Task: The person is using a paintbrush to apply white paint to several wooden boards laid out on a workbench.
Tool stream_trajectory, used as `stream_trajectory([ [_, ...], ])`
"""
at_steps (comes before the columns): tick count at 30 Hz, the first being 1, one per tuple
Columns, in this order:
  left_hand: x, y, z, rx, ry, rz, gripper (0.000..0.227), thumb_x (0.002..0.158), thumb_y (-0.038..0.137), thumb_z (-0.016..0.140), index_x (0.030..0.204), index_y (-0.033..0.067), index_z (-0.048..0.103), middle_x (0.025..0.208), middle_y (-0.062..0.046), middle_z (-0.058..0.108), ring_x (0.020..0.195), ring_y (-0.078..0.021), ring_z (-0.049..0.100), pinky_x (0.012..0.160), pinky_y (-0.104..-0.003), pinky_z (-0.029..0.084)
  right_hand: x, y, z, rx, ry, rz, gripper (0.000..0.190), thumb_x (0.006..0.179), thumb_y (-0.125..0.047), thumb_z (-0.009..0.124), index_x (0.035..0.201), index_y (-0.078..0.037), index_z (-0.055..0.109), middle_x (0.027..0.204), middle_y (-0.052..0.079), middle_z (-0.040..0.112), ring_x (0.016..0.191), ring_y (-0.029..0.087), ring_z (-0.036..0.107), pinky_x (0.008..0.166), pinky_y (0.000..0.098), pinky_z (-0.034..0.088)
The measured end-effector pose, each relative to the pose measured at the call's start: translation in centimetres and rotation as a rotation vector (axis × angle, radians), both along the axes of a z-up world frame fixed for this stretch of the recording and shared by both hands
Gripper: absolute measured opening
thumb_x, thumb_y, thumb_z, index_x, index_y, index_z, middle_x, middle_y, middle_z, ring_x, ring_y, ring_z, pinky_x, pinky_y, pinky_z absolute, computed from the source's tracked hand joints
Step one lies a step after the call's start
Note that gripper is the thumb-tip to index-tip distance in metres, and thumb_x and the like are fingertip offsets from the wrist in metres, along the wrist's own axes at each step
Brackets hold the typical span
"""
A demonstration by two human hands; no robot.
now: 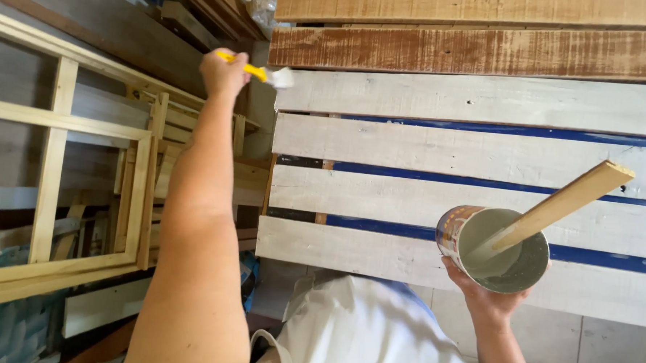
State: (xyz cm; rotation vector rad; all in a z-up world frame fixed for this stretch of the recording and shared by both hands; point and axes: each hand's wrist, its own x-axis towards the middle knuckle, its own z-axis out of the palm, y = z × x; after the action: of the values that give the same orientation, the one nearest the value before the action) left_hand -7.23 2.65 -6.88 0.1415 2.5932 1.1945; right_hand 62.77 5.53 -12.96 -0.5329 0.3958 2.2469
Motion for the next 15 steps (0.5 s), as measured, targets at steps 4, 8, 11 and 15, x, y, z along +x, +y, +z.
stream_trajectory([
  [4, 0.5, 1.8, 0.8, 0.032, 0.221, -0.051, 0.006, 0.095, 0.013, 0.074, 0.090, 0.0087, 0.074, 0.082, -0.007, 0.079, 0.064, -0.0128, 0.081, 0.053, -0.021, 0.070, -0.8, 0.1, 0.8, 0.072, -0.133, 0.021, 0.066, 0.091, -0.066, 0.076, 0.150, -0.043, 0.059, 0.168, -0.002, 0.033, 0.150, 0.047, 0.020, 0.102, 0.0873, 0.026],
  [8, 3.6, 3.3, -0.5, 0.048, 0.225, -0.206, 0.011, 0.095, 0.020, 0.072, 0.091, 0.0108, 0.073, 0.074, -0.004, 0.078, 0.058, -0.0095, 0.079, 0.045, -0.019, 0.061, -2.6, 0.5, 3.1, 0.044, -0.114, 0.090, 0.076, 0.086, -0.057, 0.077, 0.153, -0.039, 0.045, 0.167, 0.000, 0.031, 0.154, 0.041, 0.023, 0.113, 0.0831, 0.020],
  [11, 1.9, 2.4, -0.8, -0.117, 0.350, -0.255, 0.016, 0.100, 0.019, 0.072, 0.088, 0.0094, 0.068, 0.077, -0.006, 0.076, 0.061, -0.0139, 0.076, 0.047, -0.025, 0.060, -3.6, 0.7, 3.7, 0.411, -0.856, 0.151, 0.109, 0.064, -0.088, 0.067, 0.155, -0.035, 0.037, 0.167, -0.003, 0.035, 0.157, 0.032, 0.029, 0.121, 0.0631, 0.025],
  [15, 1.9, 3.8, 0.4, -0.158, 0.727, -0.449, 0.017, 0.099, 0.009, 0.073, 0.084, 0.0085, 0.064, 0.072, -0.007, 0.074, 0.057, -0.0144, 0.070, 0.044, -0.025, 0.060, -4.3, 0.7, 4.3, 0.560, -1.021, 0.126, 0.136, 0.051, -0.090, 0.072, 0.160, -0.023, 0.026, 0.166, 0.001, 0.031, 0.157, 0.026, 0.028, 0.132, 0.0510, 0.021],
])
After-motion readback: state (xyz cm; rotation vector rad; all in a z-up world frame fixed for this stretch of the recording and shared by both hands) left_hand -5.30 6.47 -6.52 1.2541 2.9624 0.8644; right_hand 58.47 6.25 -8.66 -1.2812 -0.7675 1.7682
